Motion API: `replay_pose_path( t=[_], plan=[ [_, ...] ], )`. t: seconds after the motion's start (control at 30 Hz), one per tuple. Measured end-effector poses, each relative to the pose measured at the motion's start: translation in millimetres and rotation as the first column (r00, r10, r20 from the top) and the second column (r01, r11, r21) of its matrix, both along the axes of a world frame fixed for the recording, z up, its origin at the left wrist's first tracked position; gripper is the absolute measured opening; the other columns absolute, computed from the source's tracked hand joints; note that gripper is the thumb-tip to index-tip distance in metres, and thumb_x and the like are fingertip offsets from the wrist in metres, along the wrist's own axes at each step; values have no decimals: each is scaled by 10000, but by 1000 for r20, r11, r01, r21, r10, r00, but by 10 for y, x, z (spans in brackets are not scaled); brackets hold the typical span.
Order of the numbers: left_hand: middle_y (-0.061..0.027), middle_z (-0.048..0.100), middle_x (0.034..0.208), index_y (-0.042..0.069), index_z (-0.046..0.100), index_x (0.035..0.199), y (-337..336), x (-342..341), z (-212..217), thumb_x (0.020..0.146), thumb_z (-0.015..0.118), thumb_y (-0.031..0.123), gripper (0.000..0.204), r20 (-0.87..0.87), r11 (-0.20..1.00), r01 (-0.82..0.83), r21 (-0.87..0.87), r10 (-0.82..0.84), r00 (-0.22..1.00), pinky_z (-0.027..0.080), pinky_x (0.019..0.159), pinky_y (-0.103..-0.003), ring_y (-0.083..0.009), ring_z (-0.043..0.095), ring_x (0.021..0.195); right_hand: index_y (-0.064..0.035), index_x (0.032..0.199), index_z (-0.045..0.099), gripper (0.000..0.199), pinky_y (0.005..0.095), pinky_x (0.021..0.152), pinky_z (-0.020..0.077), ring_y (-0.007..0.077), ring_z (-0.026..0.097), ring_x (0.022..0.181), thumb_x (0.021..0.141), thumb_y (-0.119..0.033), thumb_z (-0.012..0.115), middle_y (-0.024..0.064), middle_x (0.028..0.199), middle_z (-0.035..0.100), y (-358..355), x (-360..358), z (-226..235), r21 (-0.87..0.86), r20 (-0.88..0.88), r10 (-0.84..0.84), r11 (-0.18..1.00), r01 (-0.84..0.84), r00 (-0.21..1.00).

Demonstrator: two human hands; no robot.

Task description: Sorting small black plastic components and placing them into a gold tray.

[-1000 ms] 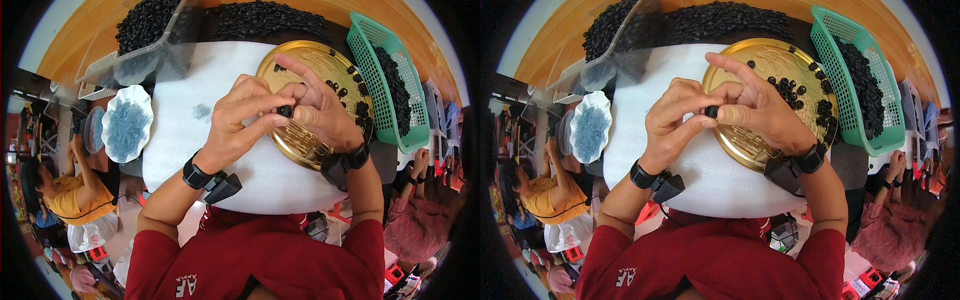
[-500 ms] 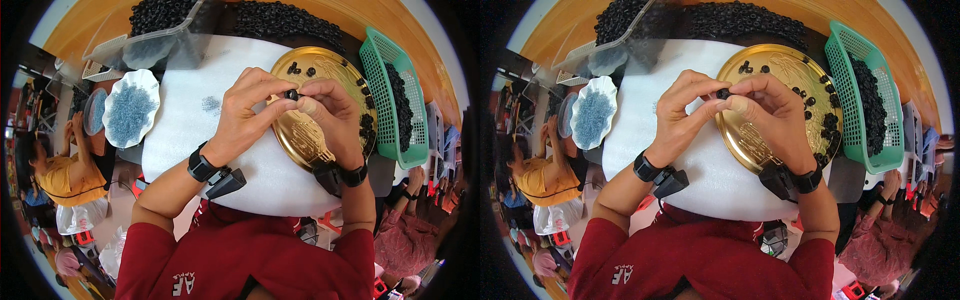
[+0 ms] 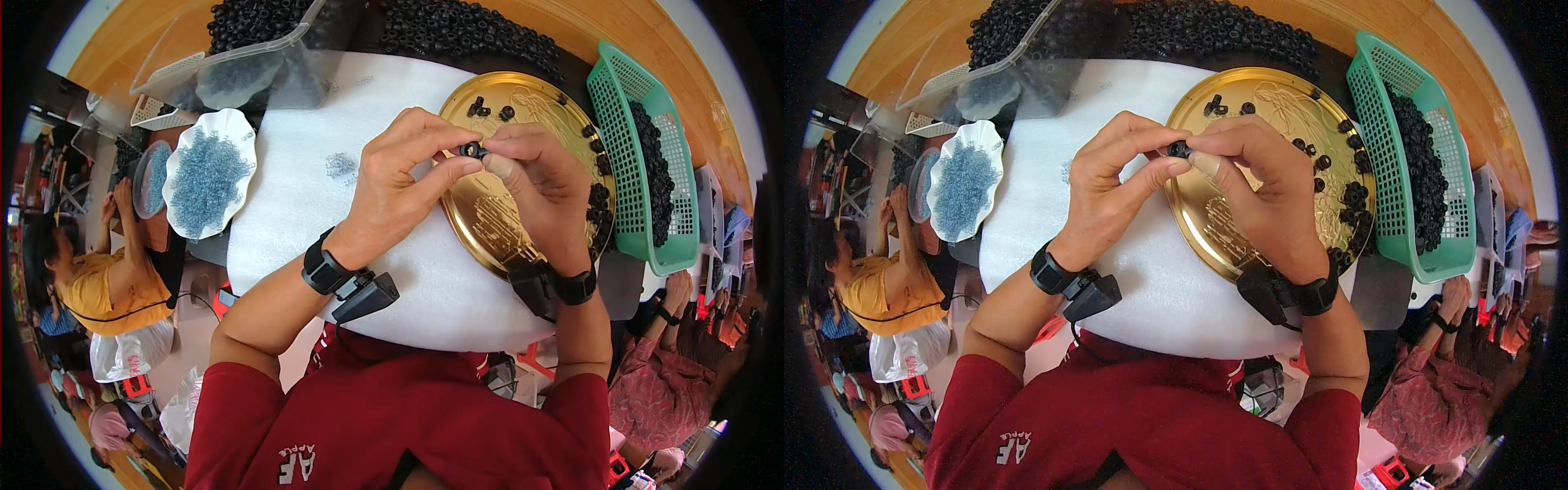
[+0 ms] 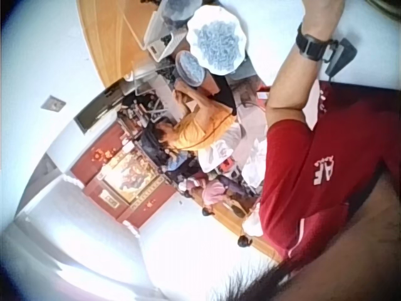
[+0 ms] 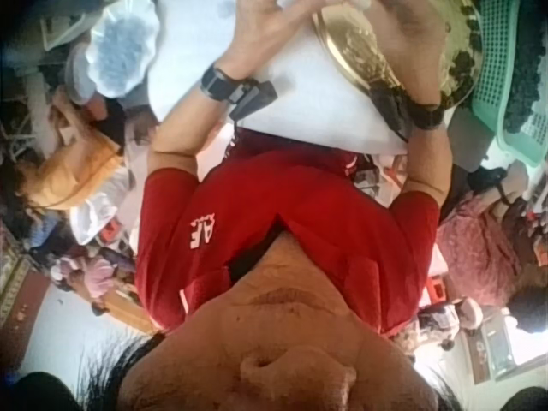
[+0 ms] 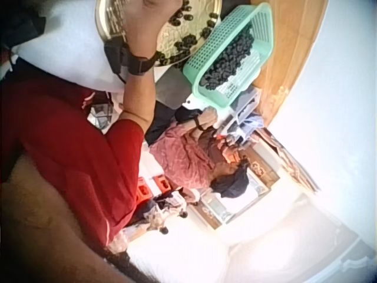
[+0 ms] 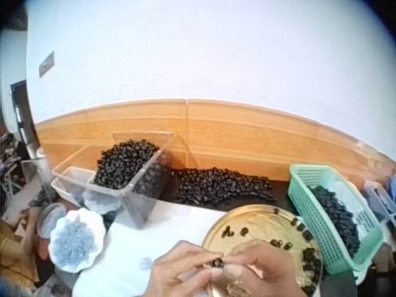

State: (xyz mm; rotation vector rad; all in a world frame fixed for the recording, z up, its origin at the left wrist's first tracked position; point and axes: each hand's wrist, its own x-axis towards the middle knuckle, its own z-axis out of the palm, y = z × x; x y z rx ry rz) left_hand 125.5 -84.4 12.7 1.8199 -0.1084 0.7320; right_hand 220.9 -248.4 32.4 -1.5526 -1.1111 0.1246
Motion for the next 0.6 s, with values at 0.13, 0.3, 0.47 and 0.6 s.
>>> replay_pose_path(
  t=[0.13,0.3,0.47,0.6],
  plan=[
    [-85,633,918,30,700,1033,-6,-3,7,800,716,49,234,-12,1000,17,-18,-17,1000,482,670,-249,-147,590,783,6,1025,631,149,242,792,488,118,601,928,877,19,625,64,1031,624,-6,15,-19,-1,127,-17,1000,17,992],
    [-74,635,932,34,700,1046,-10,16,-38,807,714,64,241,3,988,60,-141,-60,998,472,698,-243,-130,578,792,7,1032,626,156,256,823,509,130,624,930,882,-32,650,73,996,641,2,-37,22,115,-488,102,992,-51,867],
    [-54,598,1003,20,672,1118,17,-18,-15,841,679,28,277,-73,971,136,-197,-153,986,476,775,-219,-114,579,898,18,1055,620,203,284,831,535,147,652,890,894,-101,655,92,1009,653,-27,24,40,88,-611,133,991,-101,780],
    [-53,600,1008,23,672,1119,29,-23,-5,836,686,30,283,-103,965,140,-221,-166,981,478,774,-213,-107,579,899,21,1058,620,230,288,806,549,158,665,852,896,-139,658,100,987,662,-31,56,8,136,-677,194,981,-138,710]
  ],
)
